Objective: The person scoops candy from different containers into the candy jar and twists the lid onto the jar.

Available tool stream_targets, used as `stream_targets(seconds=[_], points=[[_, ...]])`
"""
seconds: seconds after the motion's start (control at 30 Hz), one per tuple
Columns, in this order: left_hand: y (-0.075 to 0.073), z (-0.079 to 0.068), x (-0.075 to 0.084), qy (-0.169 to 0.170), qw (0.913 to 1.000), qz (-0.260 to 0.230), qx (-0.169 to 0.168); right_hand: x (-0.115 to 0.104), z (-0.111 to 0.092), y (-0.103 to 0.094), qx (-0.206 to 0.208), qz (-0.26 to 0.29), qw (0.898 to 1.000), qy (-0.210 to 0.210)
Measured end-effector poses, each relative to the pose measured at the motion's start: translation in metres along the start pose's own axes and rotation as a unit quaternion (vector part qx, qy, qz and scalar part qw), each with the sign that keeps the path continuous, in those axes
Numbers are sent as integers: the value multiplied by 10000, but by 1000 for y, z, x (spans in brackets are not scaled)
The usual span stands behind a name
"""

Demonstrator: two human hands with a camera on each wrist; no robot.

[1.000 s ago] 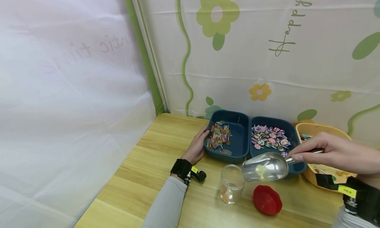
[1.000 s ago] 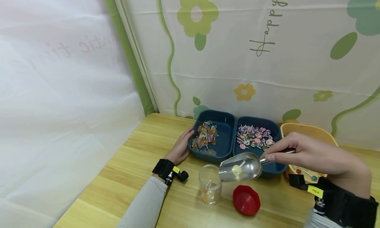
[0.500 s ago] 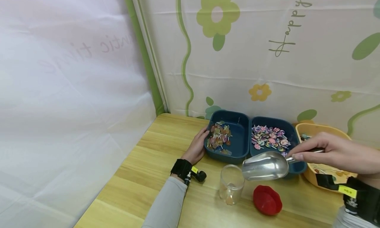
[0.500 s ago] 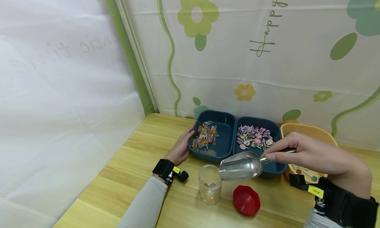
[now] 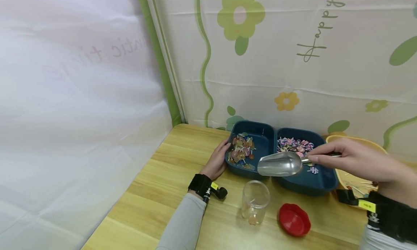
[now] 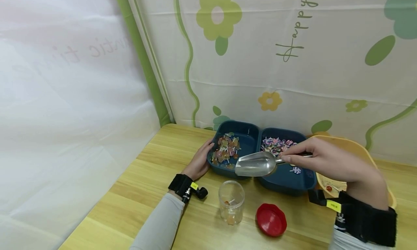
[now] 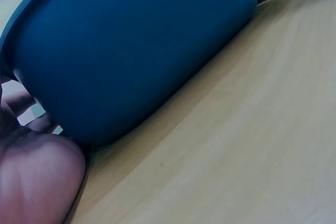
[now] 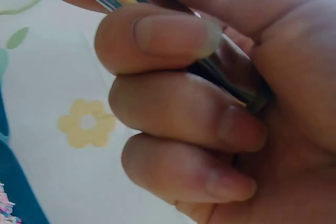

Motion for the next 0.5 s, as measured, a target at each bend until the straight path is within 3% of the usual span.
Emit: stream_targets(seconds=[0.2, 0.33, 0.5], points=[[0, -1, 1, 7, 10000, -4, -34, -5, 24, 13, -270, 697, 9955, -590], [-1, -1, 1, -8, 10000, 0, 20, -4, 40, 25, -442, 953, 9933, -486], [0, -1, 1, 2, 9999, 36, 118, -3, 56, 39, -552, 781, 9944, -447]])
Point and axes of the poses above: each hand's wrist, its own z-axis towards the middle knuckle, its own y-axis out of the palm, x = y × z, the point moved 2 cm from there along z, towards the middle knuckle, and after that the axes turned 3 degrees about y, right-handed, at the moved point
